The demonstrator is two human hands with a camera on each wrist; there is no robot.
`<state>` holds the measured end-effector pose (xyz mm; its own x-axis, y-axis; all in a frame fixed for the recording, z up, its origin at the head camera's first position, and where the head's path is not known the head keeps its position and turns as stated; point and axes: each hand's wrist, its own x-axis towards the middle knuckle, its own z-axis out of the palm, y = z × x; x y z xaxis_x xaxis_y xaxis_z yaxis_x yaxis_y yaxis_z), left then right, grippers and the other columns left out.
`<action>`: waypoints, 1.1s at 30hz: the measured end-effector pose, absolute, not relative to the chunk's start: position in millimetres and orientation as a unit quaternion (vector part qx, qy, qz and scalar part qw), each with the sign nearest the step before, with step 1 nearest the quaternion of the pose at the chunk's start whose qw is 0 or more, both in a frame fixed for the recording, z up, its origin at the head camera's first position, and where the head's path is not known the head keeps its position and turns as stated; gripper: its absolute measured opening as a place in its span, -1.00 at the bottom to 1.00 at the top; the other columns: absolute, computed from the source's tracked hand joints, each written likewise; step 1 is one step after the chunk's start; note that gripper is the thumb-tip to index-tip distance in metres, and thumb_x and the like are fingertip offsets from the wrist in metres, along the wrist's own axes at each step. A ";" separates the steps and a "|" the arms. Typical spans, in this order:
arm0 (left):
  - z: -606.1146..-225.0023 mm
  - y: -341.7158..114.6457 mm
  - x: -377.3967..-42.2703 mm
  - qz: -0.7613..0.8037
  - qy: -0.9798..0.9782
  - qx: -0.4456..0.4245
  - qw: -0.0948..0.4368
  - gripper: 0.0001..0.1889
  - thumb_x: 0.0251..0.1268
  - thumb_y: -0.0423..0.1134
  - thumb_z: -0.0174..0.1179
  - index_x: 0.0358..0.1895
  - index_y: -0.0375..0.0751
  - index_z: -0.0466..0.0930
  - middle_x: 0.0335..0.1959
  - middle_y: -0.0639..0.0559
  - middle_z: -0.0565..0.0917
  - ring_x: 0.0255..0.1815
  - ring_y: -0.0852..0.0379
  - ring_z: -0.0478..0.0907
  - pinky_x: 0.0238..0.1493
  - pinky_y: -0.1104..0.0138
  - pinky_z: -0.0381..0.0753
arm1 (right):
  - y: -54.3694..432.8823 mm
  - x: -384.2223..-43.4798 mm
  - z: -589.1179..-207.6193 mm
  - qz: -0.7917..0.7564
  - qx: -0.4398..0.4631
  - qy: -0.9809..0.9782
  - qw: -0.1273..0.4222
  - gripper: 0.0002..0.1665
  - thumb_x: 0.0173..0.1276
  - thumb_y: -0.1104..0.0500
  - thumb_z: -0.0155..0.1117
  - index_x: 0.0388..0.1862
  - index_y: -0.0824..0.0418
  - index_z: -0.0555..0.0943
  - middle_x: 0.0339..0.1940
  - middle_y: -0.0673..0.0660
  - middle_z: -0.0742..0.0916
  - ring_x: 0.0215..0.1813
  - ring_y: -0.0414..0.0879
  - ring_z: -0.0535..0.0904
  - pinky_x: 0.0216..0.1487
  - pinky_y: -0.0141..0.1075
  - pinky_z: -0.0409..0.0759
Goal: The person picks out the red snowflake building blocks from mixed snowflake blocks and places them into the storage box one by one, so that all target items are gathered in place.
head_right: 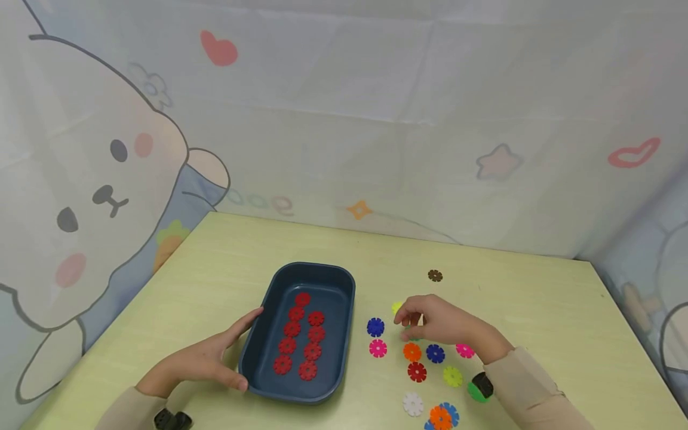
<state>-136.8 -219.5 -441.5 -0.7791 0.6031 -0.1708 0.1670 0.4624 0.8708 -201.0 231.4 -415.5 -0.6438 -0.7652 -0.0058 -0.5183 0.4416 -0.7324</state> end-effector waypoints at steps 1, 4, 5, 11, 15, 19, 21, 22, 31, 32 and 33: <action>-441.2 -219.3 -136.6 0.462 0.822 0.235 0.236 0.28 -0.07 0.02 0.51 0.57 0.07 -0.34 0.58 -0.10 -0.18 0.55 -0.19 -0.22 0.36 -0.25 -0.02 | 234.3 -198.0 -418.4 -0.371 -0.384 0.827 0.175 -0.75 0.29 0.14 0.35 -0.13 0.26 0.62 -0.23 0.15 0.66 -0.24 -0.26 0.50 -0.21 -0.34 0.58; -440.4 -219.1 -136.3 0.461 0.821 0.237 0.238 0.27 -0.06 0.03 0.50 0.57 0.07 -0.35 0.58 -0.10 -0.19 0.55 -0.18 -0.22 0.36 -0.24 -0.01 | 241.1 -188.5 -427.7 -0.388 -0.382 0.818 0.182 -0.73 0.26 0.13 0.38 -0.16 0.27 0.62 -0.25 0.17 0.65 -0.27 -0.28 0.51 -0.29 -0.35 0.57; -440.1 -219.0 -136.3 0.461 0.821 0.237 0.238 0.27 -0.06 0.03 0.50 0.57 0.07 -0.35 0.58 -0.10 -0.19 0.55 -0.18 -0.22 0.36 -0.24 -0.01 | 242.9 -185.1 -430.9 -0.393 -0.380 0.817 0.185 -0.73 0.25 0.13 0.38 -0.16 0.27 0.62 -0.25 0.16 0.64 -0.28 -0.28 0.51 -0.31 -0.35 0.57; -439.2 -219.2 -136.1 0.458 0.824 0.234 0.237 0.28 -0.07 0.04 0.51 0.57 0.07 -0.34 0.58 -0.10 -0.18 0.55 -0.19 -0.21 0.36 -0.25 -0.01 | 248.8 -171.9 -447.2 -0.397 -0.359 0.820 0.202 -0.76 0.23 0.15 0.40 -0.18 0.21 0.64 -0.30 0.04 0.64 -0.35 -0.27 0.53 -0.31 -0.38 0.57; -439.4 -219.5 -136.3 0.460 0.823 0.234 0.239 0.28 -0.07 0.05 0.51 0.57 0.06 -0.35 0.58 -0.10 -0.20 0.55 -0.19 -0.23 0.36 -0.26 -0.02 | 250.8 -168.2 -455.4 -0.382 -0.361 0.829 0.192 -0.77 0.19 0.12 0.43 -0.20 0.15 0.64 -0.31 -0.03 0.63 -0.37 -0.31 0.50 -0.30 -0.40 0.56; -439.8 -219.7 -136.1 0.461 0.822 0.232 0.241 0.28 -0.07 0.05 0.51 0.57 0.06 -0.35 0.58 -0.11 -0.20 0.55 -0.20 -0.23 0.36 -0.26 -0.03 | 251.0 -165.9 -461.8 -0.359 -0.374 0.838 0.170 -0.76 0.16 0.07 0.46 -0.22 0.10 0.65 -0.33 -0.09 0.61 -0.35 -0.33 0.45 -0.31 -0.42 0.53; -439.9 -219.8 -135.9 0.462 0.821 0.231 0.242 0.28 -0.07 0.04 0.51 0.57 0.06 -0.35 0.58 -0.11 -0.20 0.55 -0.20 -0.23 0.36 -0.27 -0.03 | 250.0 -165.5 -463.5 -0.349 -0.370 0.844 0.170 -0.76 0.16 0.05 0.46 -0.22 0.08 0.66 -0.34 -0.12 0.60 -0.34 -0.32 0.43 -0.32 -0.43 0.51; -439.9 -219.8 -135.8 0.462 0.822 0.231 0.242 0.28 -0.07 0.03 0.51 0.57 0.06 -0.34 0.58 -0.11 -0.20 0.55 -0.21 -0.23 0.36 -0.27 -0.03 | 249.3 -165.2 -463.7 -0.344 -0.366 0.848 0.171 -0.76 0.16 0.04 0.46 -0.22 0.07 0.66 -0.35 -0.13 0.59 -0.34 -0.31 0.42 -0.32 -0.43 0.50; -439.8 -220.1 -135.8 0.460 0.823 0.230 0.241 0.28 -0.07 0.04 0.51 0.57 0.07 -0.34 0.58 -0.11 -0.19 0.55 -0.20 -0.22 0.36 -0.26 -0.02 | 243.2 -163.4 -462.9 -0.306 -0.356 0.867 0.166 -0.76 0.13 0.09 0.49 -0.24 0.07 0.66 -0.37 -0.17 0.56 -0.35 -0.31 0.39 -0.34 -0.44 0.45; -439.7 -220.1 -135.8 0.460 0.823 0.230 0.241 0.28 -0.07 0.04 0.51 0.57 0.07 -0.34 0.58 -0.11 -0.19 0.55 -0.20 -0.22 0.36 -0.26 -0.02 | 242.7 -163.2 -462.9 -0.304 -0.357 0.868 0.165 -0.76 0.13 0.10 0.49 -0.24 0.08 0.66 -0.37 -0.17 0.56 -0.35 -0.32 0.38 -0.34 -0.44 0.45; -439.5 -219.9 -135.8 0.460 0.823 0.231 0.241 0.28 -0.07 0.04 0.51 0.57 0.07 -0.34 0.58 -0.11 -0.19 0.55 -0.20 -0.22 0.36 -0.26 -0.02 | 242.4 -163.2 -463.0 -0.303 -0.356 0.869 0.165 -0.77 0.13 0.10 0.49 -0.24 0.08 0.66 -0.38 -0.17 0.56 -0.35 -0.32 0.38 -0.34 -0.45 0.44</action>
